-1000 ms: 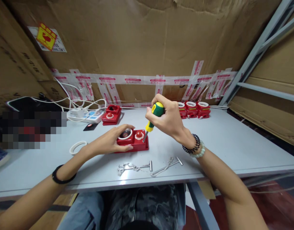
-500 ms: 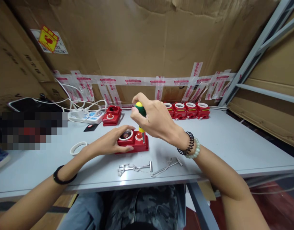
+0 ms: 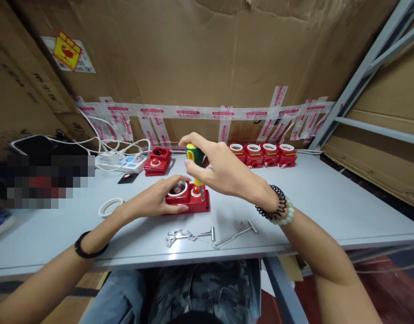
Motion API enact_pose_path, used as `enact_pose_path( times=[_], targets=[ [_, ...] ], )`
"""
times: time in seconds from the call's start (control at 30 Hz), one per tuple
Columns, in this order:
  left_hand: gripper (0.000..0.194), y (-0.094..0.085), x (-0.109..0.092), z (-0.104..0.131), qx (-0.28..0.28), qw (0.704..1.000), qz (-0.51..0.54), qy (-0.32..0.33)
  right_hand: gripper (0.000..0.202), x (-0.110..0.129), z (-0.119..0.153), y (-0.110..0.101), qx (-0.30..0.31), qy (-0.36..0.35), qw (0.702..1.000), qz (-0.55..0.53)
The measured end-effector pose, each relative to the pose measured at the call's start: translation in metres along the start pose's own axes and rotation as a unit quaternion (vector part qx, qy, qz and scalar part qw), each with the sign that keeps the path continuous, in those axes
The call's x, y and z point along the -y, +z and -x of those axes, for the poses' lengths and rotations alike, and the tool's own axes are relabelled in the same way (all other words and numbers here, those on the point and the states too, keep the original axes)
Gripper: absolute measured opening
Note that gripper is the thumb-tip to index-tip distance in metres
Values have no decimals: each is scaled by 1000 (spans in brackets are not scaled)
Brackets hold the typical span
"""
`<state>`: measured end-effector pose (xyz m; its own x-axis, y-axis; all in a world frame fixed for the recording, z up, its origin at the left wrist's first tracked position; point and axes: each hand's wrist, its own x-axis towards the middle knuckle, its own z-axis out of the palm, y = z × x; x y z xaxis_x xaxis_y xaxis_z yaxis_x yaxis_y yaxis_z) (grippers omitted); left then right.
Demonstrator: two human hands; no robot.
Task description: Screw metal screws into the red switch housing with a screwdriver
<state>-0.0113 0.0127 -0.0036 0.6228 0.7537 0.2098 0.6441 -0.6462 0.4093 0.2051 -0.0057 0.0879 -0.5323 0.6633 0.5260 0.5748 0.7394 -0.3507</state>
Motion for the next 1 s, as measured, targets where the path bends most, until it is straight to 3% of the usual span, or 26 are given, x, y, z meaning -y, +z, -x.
enact_pose_path(
  times=[0.13, 0.2, 0.33, 0.5, 0.7, 0.8, 0.9, 1.0],
  targets=[
    [58, 0, 0, 1, 1, 1000, -3, -3, 21, -3, -1, 4, -92, 29, 988, 117],
    [57, -1, -1, 1, 0, 1000, 0, -2, 26, -2, 0, 4, -76, 21, 991, 104],
    [56, -1, -1, 0, 0, 1000, 9, -2, 39, -1, 2, 1, 11, -9, 1000, -5],
    [57, -1, -1, 0, 2, 1000, 9, -7, 30, -2, 2, 4, -75, 20, 988, 131],
    [57, -1, -2, 1, 2, 1000, 12, -4, 44, -1, 4, -2, 35, -21, 999, -1],
    [56, -1, -2, 0, 0, 1000, 7, -5, 29, -2, 4, 0, -17, 3, 998, 62],
    [56, -1, -1, 0, 0, 1000, 8, -2, 30, -3, 4, 2, -78, 18, 987, 143],
    [56, -1, -2, 0, 2, 1000, 11, -3, 32, -3, 5, -2, -22, -10, 997, 77]
  ],
)
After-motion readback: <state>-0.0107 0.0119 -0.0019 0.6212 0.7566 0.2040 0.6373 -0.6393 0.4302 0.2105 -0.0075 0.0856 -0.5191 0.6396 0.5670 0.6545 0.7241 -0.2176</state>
